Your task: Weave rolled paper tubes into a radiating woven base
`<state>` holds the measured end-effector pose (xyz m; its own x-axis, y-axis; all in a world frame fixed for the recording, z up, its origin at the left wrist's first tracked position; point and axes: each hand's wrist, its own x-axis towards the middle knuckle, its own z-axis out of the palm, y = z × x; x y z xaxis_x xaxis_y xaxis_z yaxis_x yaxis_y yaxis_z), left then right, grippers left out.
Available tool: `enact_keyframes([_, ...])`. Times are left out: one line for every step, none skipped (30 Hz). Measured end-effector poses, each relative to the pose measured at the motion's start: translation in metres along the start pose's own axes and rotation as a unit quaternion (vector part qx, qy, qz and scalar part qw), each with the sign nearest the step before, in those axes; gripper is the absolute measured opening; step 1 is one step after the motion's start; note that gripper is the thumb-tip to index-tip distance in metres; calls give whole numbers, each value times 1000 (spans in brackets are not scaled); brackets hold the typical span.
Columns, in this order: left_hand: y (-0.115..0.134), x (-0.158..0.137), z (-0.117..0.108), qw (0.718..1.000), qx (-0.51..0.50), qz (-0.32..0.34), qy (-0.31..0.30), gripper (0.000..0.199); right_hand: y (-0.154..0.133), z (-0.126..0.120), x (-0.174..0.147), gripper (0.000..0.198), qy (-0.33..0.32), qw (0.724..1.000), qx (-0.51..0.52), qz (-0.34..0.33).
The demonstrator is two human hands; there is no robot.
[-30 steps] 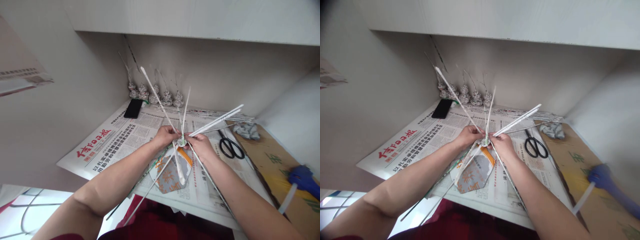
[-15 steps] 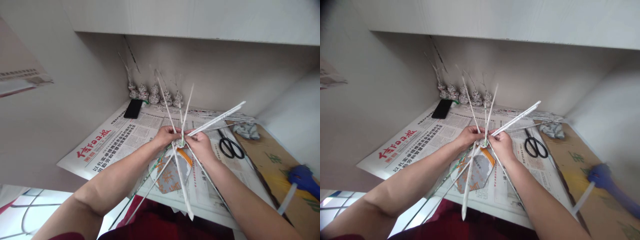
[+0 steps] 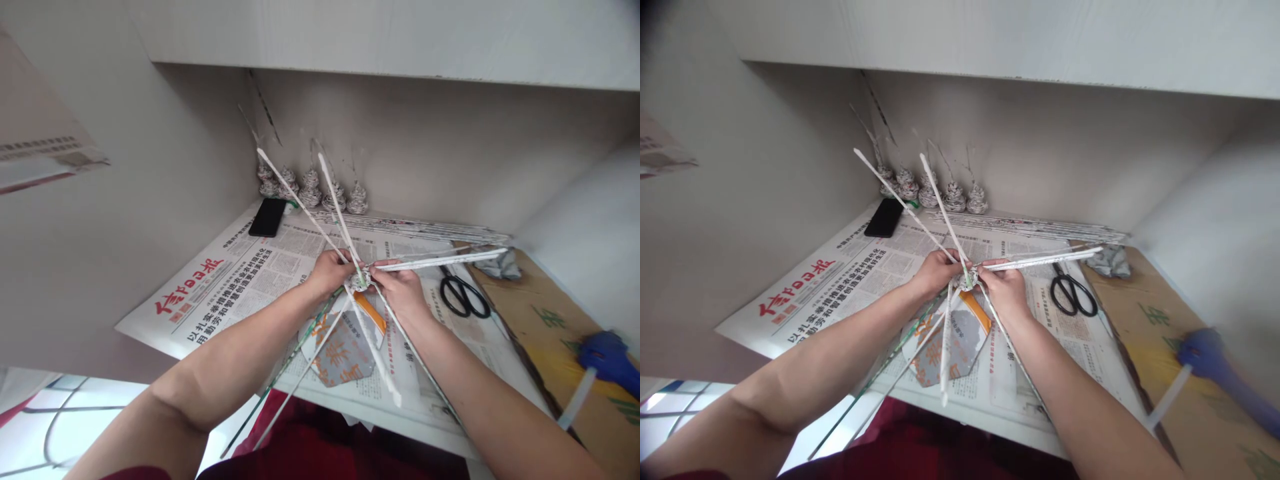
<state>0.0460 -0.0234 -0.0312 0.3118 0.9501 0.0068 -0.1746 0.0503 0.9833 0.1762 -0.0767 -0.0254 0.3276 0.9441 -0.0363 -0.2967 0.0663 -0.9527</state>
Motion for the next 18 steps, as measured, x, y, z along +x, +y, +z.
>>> enact_keyframes([0, 0, 0, 1000, 8, 5, 0, 30, -1, 0, 0, 34, -4, 1000, 4, 8])
enact_keyframes([0, 0, 0, 1000, 17, 14, 2, 30, -2, 0, -1, 34, -8, 1000, 5, 20])
enact_keyframes([0, 1, -1, 999, 26, 23, 5, 29, -3, -1, -1, 35, -14, 999, 1, 36])
enact_keyframes([0, 1, -1, 999, 34, 32, 7, 28, -4, -1, -1, 35, -21, 998, -6, 54])
enact_keyframes([0, 1, -1, 998, 43, 39, 7, 26, -5, -1, -1, 35, -28, 997, -16, 72])
enact_keyframes([1, 1, -2, 998, 52, 46, 6, 26, -5, -2, -2, 35, -37, 995, -25, 86])
enact_keyframes([1, 0, -2, 997, 61, 51, 4, 25, -5, -2, -2, 35, -44, 994, -33, 92])
enact_keyframes([1, 0, -2, 996, 70, 56, 1, 24, -5, -1, -2, 35, -47, 994, -37, 90])
enact_keyframes([1, 0, -2, 995, 75, 59, -2, 24, -4, -1, -1, 36, -46, 995, -41, 81])
enact_keyframes([1, 0, -2, 995, 76, 61, -4, 24, -3, -1, -1, 36, -41, 996, -43, 70])
enact_keyframes([0, -1, -1, 995, 76, 60, -6, 25, -1, -1, -1, 36, -33, 997, -46, 57])
enact_keyframes([0, -1, -1, 996, 73, 56, -5, 25, 0, -1, -1, 37, -25, 997, -49, 45])
enact_keyframes([-1, -1, -1, 996, 70, 50, -2, 25, 2, -1, 0, 37, -20, 998, -54, 33])
enact_keyframes([-1, 0, -1, 997, 68, 43, 1, 25, 4, -2, 0, 36, -20, 998, -62, 21])
enact_keyframes([-1, 0, 0, 997, 69, 33, 6, 26, 6, -3, 0, 35, -23, 997, -75, 7])
enact_keyframes([-2, 0, 0, 997, 69, 23, 9, 26, 8, -4, 1, 34, -25, 996, -90, -6])
enact_keyframes([-1, 0, 0, 998, 66, 14, 10, 26, 9, -5, 1, 34, -26, 994, -106, -18])
enact_keyframes([-1, 0, -1, 998, 59, 6, 7, 27, 11, -6, 2, 33, -25, 992, -118, -26])
